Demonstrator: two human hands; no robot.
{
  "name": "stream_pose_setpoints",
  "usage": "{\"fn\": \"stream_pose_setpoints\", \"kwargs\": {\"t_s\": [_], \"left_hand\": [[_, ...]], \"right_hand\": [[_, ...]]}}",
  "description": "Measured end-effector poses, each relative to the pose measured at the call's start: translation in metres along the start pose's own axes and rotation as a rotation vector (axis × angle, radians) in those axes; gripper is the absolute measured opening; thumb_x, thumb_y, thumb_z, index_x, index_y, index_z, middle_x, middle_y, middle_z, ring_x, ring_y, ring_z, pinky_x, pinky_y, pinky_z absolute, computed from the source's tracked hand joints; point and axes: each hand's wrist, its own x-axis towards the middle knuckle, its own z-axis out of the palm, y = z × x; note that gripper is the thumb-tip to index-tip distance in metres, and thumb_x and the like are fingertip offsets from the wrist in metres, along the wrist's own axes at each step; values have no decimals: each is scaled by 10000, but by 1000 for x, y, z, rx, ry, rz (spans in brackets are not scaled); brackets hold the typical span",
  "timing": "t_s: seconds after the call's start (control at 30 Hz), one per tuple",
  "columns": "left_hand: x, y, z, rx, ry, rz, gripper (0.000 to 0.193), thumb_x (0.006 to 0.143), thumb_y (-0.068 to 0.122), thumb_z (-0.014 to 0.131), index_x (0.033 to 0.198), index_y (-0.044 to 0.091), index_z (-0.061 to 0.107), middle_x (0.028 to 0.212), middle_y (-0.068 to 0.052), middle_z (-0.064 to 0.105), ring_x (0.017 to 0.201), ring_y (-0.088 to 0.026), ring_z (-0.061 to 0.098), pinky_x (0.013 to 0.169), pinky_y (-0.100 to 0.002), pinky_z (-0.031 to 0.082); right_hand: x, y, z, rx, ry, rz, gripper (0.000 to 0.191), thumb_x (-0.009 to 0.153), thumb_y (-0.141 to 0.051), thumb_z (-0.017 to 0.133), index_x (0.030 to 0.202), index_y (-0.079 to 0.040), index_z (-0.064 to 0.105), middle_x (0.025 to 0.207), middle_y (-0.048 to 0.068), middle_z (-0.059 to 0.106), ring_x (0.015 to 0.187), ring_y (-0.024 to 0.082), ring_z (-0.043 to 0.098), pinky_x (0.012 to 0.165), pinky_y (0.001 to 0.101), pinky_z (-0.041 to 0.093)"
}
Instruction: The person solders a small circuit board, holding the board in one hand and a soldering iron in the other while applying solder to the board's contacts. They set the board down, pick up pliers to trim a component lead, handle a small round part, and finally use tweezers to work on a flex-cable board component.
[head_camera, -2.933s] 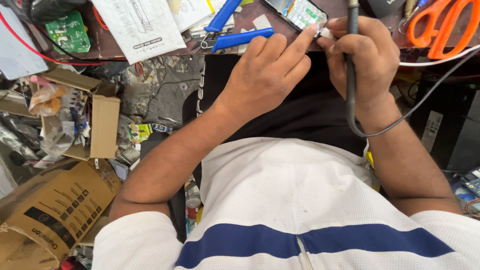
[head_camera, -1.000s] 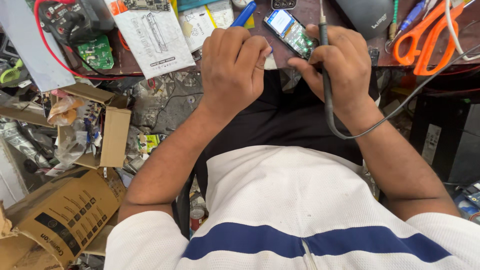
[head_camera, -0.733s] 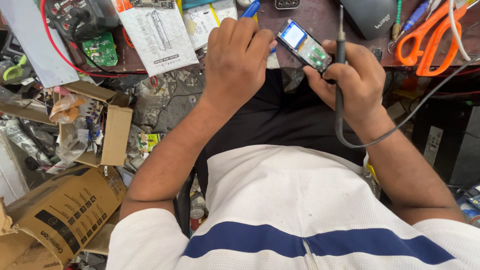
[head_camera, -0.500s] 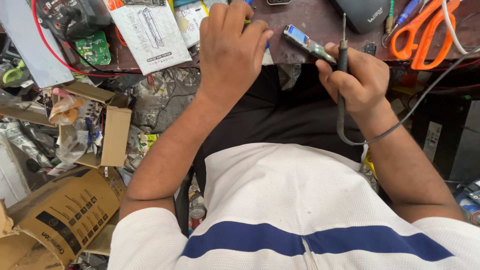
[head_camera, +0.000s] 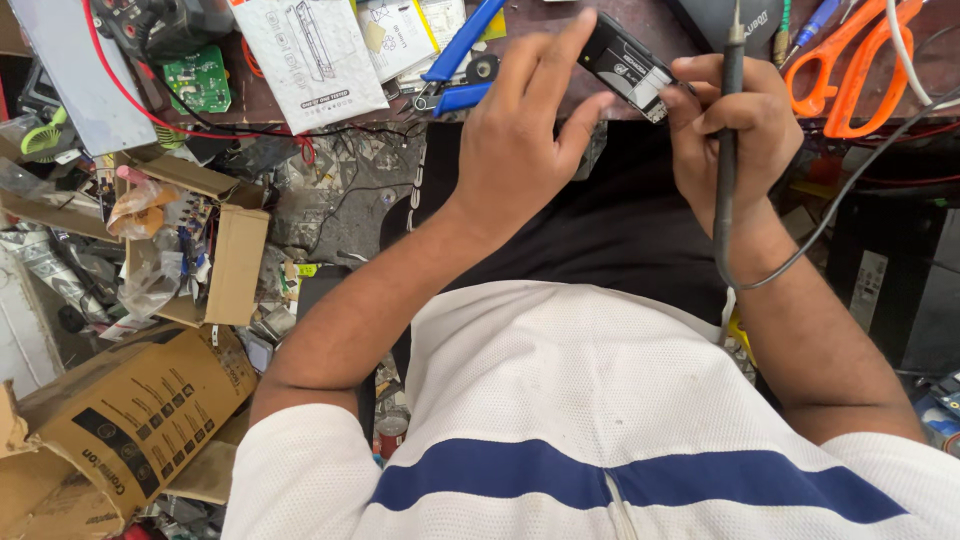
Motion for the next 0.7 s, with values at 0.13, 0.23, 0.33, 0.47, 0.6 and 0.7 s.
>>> {"fn": "stream_pose_setpoints", "kwargs": {"t_s": [0.13,0.23,0.33,0.47,0.6,0.7], "left_hand": [[0,-6,2,-52,-6,52,738,943,274,877,1522,137,440,1298,-49,549,1005,-182,675,858,-263,575],[1,-9,7,-306,-50,-145,712,933,252,912,1502,138,500,1287,-40,595,874,-52,696,757,-183,604],[4,-19,6,-550,-100,-239,608,987,183,892,1485,77,560,1136,-36,575,926,-62,679,806,-204,631],[11,-30,8,-964,-201,-329,355,1048,103,777,1353,-9,633,1148,-52,638,1025,-94,691,885,-251,599],[12,-31,4,-999,-227,-505,302,1030,110,742,1294,-13,660,1083,-57,735,912,-86,713,770,-240,606],[14,-27,1,-972,-219,-540,277,1029,118,735,1269,-10,680,1086,-65,761,907,-81,727,764,-236,614]], "right_hand": [[-4,2,0,82,2,39,410,1059,92,832,1014,-20,440,1193,223,681,1036,255,764,790,318,683],[-6,6,-1,118,11,3,382,987,88,781,973,-13,413,1112,247,653,1022,307,745,780,351,676],[-6,14,-6,170,11,-50,392,985,76,770,987,-34,393,1090,230,634,980,284,735,768,343,671],[-5,26,-11,214,1,-71,408,1021,76,785,1050,-48,398,1140,219,637,974,222,729,711,268,661],[1,25,-12,197,-16,-60,392,1021,81,775,1053,-37,402,1134,226,620,990,211,715,723,273,660],[12,15,-12,168,-38,-18,412,1026,58,820,1032,-41,420,1130,231,647,972,224,724,736,285,654]]}}
